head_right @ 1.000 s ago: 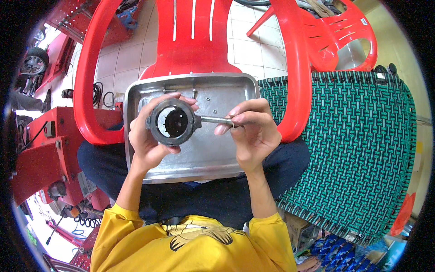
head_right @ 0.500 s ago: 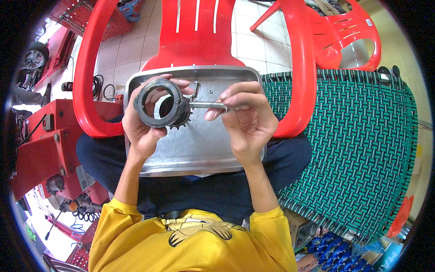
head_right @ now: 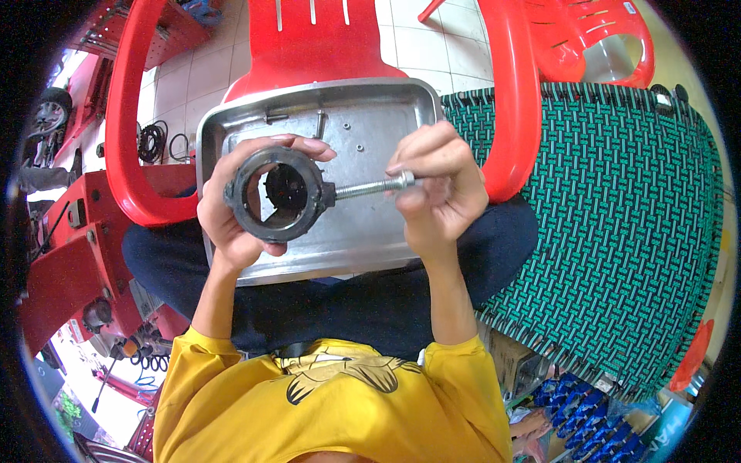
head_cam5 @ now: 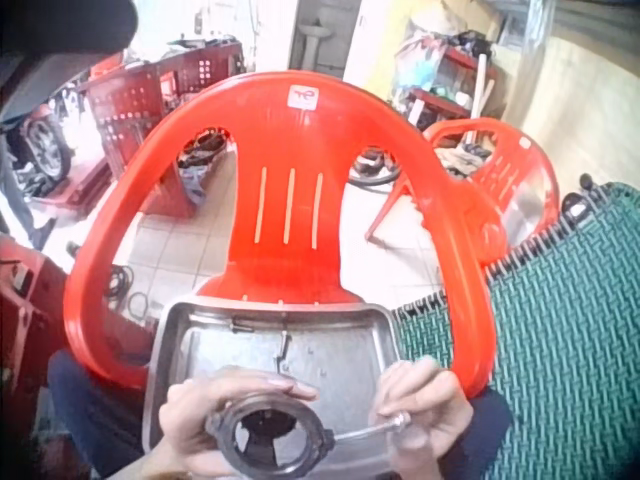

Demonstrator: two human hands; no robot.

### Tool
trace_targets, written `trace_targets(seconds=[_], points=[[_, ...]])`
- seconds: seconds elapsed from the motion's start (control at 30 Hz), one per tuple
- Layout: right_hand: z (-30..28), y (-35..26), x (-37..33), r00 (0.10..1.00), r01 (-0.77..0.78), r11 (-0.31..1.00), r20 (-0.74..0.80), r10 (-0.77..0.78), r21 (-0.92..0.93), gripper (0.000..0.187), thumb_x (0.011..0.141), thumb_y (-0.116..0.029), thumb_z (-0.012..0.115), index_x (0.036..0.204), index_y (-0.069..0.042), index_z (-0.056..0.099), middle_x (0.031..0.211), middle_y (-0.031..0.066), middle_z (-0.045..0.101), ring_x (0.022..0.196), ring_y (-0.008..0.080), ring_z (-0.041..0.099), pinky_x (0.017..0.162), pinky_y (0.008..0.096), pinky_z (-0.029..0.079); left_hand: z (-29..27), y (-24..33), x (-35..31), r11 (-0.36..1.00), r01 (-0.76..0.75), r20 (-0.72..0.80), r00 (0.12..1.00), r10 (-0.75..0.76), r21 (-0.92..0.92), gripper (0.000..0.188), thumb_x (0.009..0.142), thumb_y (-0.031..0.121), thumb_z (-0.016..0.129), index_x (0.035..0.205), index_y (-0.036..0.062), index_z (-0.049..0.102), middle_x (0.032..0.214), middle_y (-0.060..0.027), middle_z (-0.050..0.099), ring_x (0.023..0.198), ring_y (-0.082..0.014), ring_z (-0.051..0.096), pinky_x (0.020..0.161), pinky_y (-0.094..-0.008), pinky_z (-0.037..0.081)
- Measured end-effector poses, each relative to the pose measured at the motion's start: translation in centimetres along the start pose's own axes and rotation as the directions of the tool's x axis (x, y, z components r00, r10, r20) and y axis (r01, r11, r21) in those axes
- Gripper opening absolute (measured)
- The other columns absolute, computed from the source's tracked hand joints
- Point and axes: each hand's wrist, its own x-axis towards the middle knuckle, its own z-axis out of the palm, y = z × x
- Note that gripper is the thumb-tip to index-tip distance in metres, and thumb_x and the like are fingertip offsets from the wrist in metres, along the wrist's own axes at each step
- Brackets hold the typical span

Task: The person removes screws and pins from a cylindrical mechanical component in a metal tray by hand and using a thin metal rod.

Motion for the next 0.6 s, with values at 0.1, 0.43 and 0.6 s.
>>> trace_targets(seconds=[0.1,0.43,0.6], points=[[0.6,-0.4,0.1,0.994,-0.104,0.994,-0.016,0.104,0.014,0.049,0.097,-0.047,0.071,0.087,-0.002,0.054,0.078,0.0056,0.053,0.06,0.0124,0.053,0.055,0.0249,0.037,0.2,0.0,0.0,1.0,0.0,-0.004,1.0,0.0,0.009,0.102,0.071,0.057,0.086,0.14,-0.0081,0.048,0.124,-0.0295,0.067,0.114,-0.0415,0.069,0.096,-0.0505,0.058],[-0.5,-0.5,-0.4,0.959,-0.251,0.967,0.151,0.241,0.052,0.07,0.096,-0.063,0.064,0.066,-0.005,0.04,0.062,0.0016,0.042,0.055,0.0104,0.039,0.049,0.028,0.027,-0.2,-0.5,0.0,0.995,-0.084,0.006,0.996,0.084,0.056,0.101,0.07,0.053,0.089,0.139,-0.009,0.048,0.125,-0.0301,0.066,0.113,-0.0412,0.07,0.097,-0.052,0.059],[-0.4,-0.7,-0.5,0.95,-0.224,0.973,0.239,0.204,0.062,0.073,0.098,-0.064,0.059,0.062,-0.005,0.037,0.061,0.0021,0.043,0.054,0.011,0.039,0.048,0.028,0.026,-0.6,-0.6,0.1,0.997,-0.067,-0.003,0.998,0.067,-0.033,0.099,0.067,0.048,0.092,0.136,-0.0093,0.052,0.124,-0.027,0.068,0.112,-0.0371,0.071,0.097,-0.0476,0.058]])
